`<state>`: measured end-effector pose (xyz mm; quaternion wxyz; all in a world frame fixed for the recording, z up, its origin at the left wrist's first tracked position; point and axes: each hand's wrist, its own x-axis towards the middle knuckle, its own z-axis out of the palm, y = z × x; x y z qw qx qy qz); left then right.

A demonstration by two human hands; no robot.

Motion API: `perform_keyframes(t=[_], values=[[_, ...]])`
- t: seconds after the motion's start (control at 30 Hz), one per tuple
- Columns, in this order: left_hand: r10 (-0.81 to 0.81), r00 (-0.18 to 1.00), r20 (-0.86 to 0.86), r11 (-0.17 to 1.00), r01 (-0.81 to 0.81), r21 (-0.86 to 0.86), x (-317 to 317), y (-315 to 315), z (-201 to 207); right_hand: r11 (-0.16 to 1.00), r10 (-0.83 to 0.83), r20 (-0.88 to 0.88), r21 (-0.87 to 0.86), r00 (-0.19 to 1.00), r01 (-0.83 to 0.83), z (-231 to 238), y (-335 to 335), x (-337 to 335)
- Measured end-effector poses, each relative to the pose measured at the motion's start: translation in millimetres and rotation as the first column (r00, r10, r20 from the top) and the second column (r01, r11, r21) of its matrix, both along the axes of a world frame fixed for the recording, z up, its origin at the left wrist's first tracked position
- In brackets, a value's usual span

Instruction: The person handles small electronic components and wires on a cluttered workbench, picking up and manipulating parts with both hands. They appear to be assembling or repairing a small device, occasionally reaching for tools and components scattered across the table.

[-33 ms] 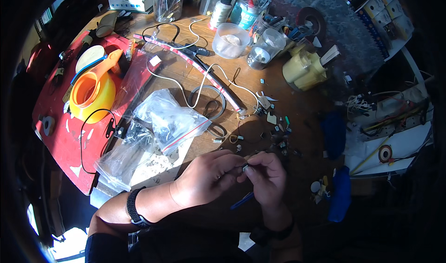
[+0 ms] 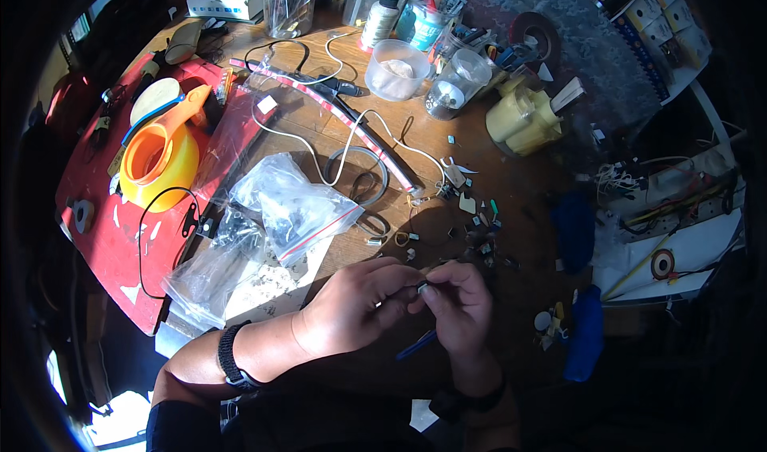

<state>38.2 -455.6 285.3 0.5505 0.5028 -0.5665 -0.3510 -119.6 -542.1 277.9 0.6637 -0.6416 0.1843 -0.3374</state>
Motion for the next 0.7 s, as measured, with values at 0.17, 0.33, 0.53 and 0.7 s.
perform_keyframes(t=[0.17,0.33,0.53,0.7], values=[[-0.027,0.998,-0.061,1.0,0.027,-0.004,-2,0,1,0.999,0.035,0.051,-0.022,0.998,-0.034,-2,1,0],[0.069,0.902,-0.426,0.97,0.04,0.241,-4,-1,0,0.991,-0.115,-0.058,-0.08,0.992,0.11,-6,-16,-5],[0.199,0.631,-0.749,0.948,0.071,0.311,-1,-6,-9,0.874,-0.476,-0.378,-0.298,0.794,0.383,-5,-107,-36],[0.184,0.49,-0.852,0.952,0.127,0.279,4,-8,-12,0.796,-0.504,-0.524,-0.59,0.687,0.135,-31,-135,-36]])
